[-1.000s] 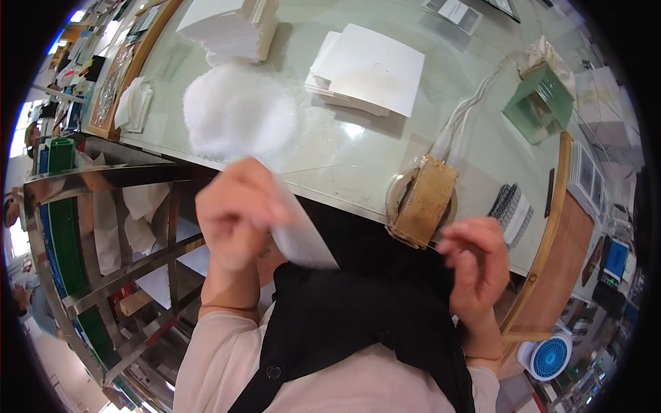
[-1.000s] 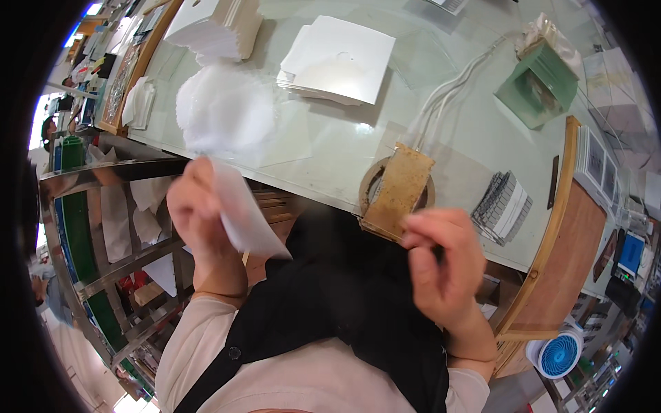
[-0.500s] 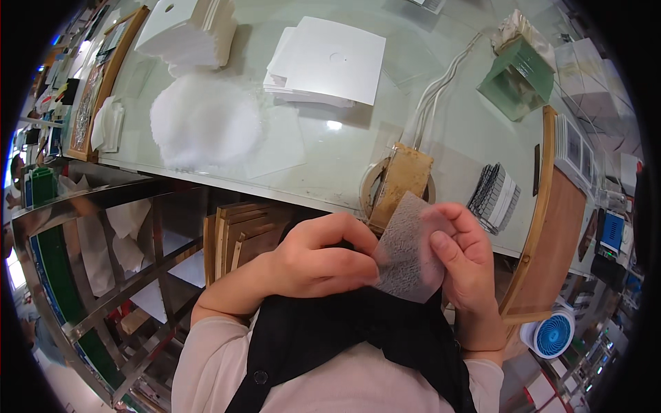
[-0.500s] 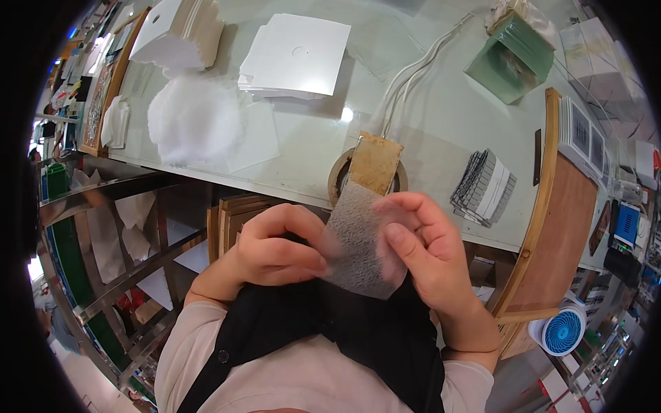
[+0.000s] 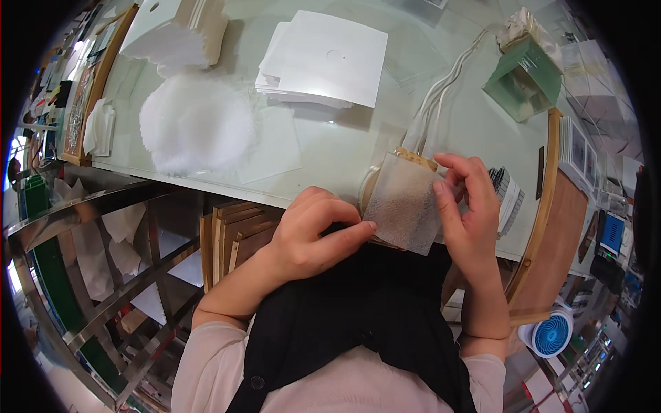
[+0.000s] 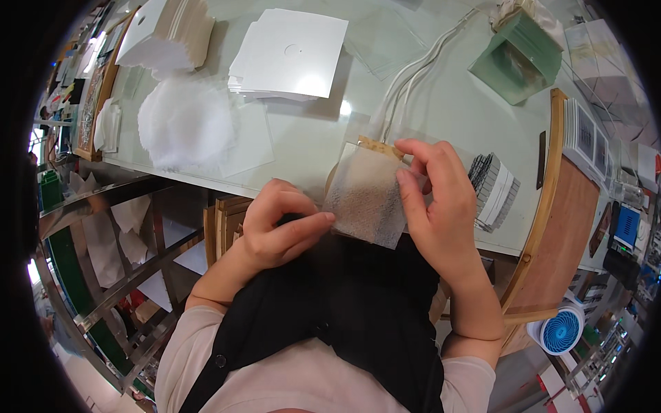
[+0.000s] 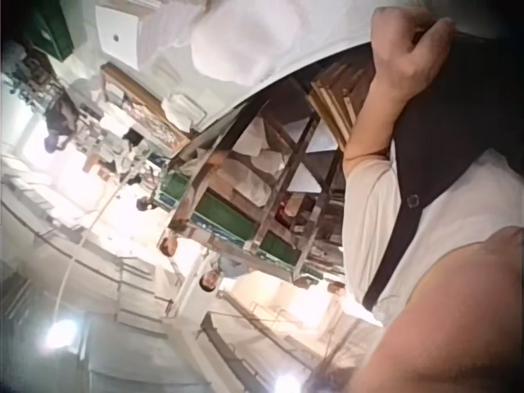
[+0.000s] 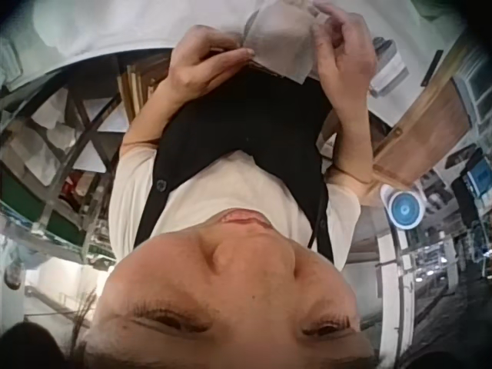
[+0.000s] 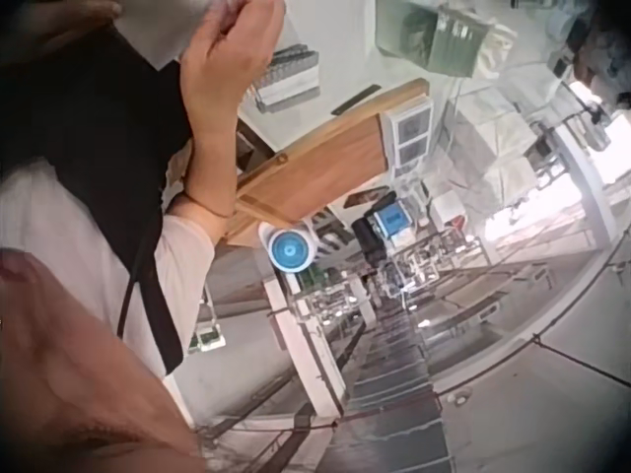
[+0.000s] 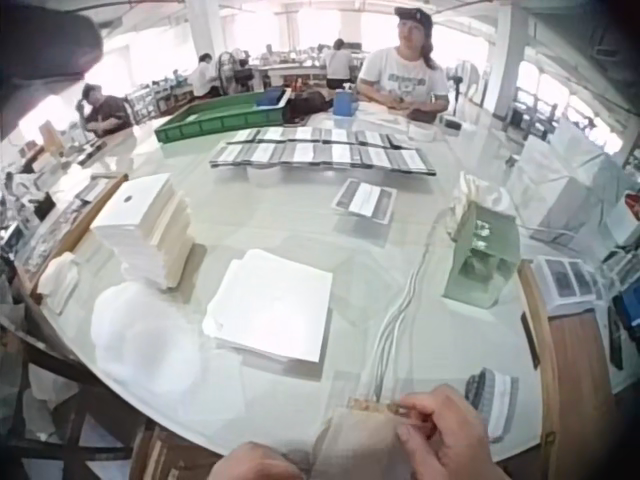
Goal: The person assembles small solar panels by hand, layering solar cells, transparent films, and white backing sheets together, aligning the layers, and placing the assembled panels on the table.
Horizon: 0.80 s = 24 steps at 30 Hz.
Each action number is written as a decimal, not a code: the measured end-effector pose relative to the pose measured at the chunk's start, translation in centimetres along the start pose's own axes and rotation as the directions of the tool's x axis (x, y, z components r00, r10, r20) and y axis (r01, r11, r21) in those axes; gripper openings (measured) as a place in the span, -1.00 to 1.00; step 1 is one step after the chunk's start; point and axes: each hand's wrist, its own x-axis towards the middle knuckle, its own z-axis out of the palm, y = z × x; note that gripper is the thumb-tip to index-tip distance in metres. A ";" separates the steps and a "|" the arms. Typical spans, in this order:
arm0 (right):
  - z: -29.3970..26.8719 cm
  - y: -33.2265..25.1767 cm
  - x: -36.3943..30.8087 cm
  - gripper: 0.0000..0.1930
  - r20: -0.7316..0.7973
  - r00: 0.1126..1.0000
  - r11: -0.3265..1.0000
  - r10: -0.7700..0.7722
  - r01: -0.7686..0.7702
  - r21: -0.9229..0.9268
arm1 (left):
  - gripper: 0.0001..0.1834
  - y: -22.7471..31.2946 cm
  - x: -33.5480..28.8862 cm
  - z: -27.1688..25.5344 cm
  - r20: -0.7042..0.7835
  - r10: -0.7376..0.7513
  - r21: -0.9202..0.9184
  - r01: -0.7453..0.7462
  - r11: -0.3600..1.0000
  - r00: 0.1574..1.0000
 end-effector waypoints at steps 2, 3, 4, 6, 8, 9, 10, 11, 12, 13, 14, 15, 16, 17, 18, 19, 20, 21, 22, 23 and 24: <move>0.1 0.3 0.0 -0.74 0.002 1.000 1.000 0.004 -0.004 -0.005 | -0.70 -0.1 -0.1 0.0 0.015 0.004 0.003 -0.004 1.000 1.000; 0.1 0.5 -0.1 -0.74 0.009 1.000 1.000 0.006 -0.006 -0.008 | -0.71 -0.2 0.0 0.1 0.014 -0.009 -0.014 0.010 1.000 1.000; 0.1 0.7 -0.1 -0.74 0.015 1.000 1.000 0.009 -0.008 -0.013 | -0.71 -0.2 0.0 0.1 0.013 -0.021 -0.032 0.022 0.999 1.000; 0.2 0.7 -0.1 -0.74 0.016 1.000 1.000 0.008 -0.008 -0.020 | -0.71 -0.3 0.0 0.2 0.014 -0.030 -0.036 0.030 0.999 0.999; 0.1 0.7 0.0 -0.74 0.017 1.000 1.000 0.006 -0.005 -0.028 | -0.71 -0.3 0.0 0.2 0.014 -0.037 -0.039 0.038 0.999 0.999; 0.1 0.8 0.0 -0.73 0.021 1.000 1.000 0.002 -0.002 -0.031 | -0.71 -0.3 0.0 0.3 0.009 -0.036 -0.036 0.037 0.999 0.999; 0.1 0.8 0.0 -0.73 0.026 1.000 0.999 -0.002 0.002 -0.033 | -0.71 -0.3 0.0 0.3 0.005 -0.036 -0.032 0.036 0.999 0.999; 0.1 0.8 0.0 -0.73 0.027 1.000 0.999 0.001 0.000 -0.033 | -0.71 -0.3 0.1 0.3 0.007 -0.038 -0.033 0.038 0.999 0.999; 0.1 0.9 -0.1 -0.73 0.026 1.000 0.999 -0.004 0.005 -0.047 | -0.70 -0.4 0.1 0.3 0.005 -0.037 -0.029 0.037 0.999 0.999; 0.0 0.9 -0.1 -0.73 0.024 1.000 0.998 -0.007 0.009 -0.062 | -0.69 -0.4 0.2 0.3 0.003 -0.036 -0.029 0.036 0.999 0.999; 0.1 0.8 -0.1 -0.73 0.023 1.000 0.998 -0.002 0.003 -0.064 | -0.69 -0.5 0.4 0.1 0.006 -0.037 -0.034 0.037 0.999 0.999; 0.2 0.7 -0.1 -0.73 -0.014 1.000 0.994 -0.013 0.012 -0.112 | -0.69 -0.5 0.5 -0.3 0.054 -0.068 -0.060 0.071 0.996 0.996; 0.2 0.6 -0.2 -0.73 -0.046 0.999 0.987 -0.024 0.017 -0.158 | -0.69 -0.3 0.4 -0.5 0.103 -0.103 -0.084 0.112 0.990 0.989; 0.3 0.7 -0.4 -0.73 -0.043 0.999 0.987 -0.016 0.009 -0.158 | -0.69 -0.1 0.1 -0.4 0.107 -0.107 -0.090 0.117 0.989 0.988; 0.3 0.9 -0.4 -0.73 -0.033 0.999 0.991 -0.025 0.020 -0.136 | -0.69 0.2 -0.1 -0.2 0.105 -0.184 -0.121 0.197 0.973 0.977; 0.4 1.1 -0.3 -0.73 -0.027 0.999 0.993 -0.036 0.033 -0.116 | -0.69 0.2 -0.2 -0.1 0.106 -0.256 -0.154 0.270 0.950 0.961; 0.4 1.1 -0.2 -0.73 -0.029 0.999 0.992 -0.029 0.026 -0.120 | -0.71 0.6 0.0 -0.3 0.124 -0.308 -0.183 0.327 0.927 0.943; 0.4 1.1 -0.2 -0.73 -0.032 0.999 0.994 -0.035 0.031 -0.103 | -0.71 0.9 0.0 -0.4 0.128 -0.306 -0.189 0.326 0.926 0.943; 0.5 1.1 -0.2 -0.73 -0.036 0.998 0.996 -0.041 0.038 -0.086 | -0.73 1.1 0.1 -0.5 0.139 -0.359 -0.202 0.381 0.902 0.923; 0.6 1.1 -0.2 -0.73 -0.040 0.999 0.995 -0.037 0.033 -0.090 | -0.74 1.2 0.1 -0.5 0.151 -0.410 -0.213 0.434 0.875 0.900; 0.7 1.1 -0.2 -0.74 -0.047 0.998 0.995 -0.048 0.044 -0.086 | -0.74 1.2 0.1 -0.5 0.155 -0.406 -0.218 0.432 0.875 0.901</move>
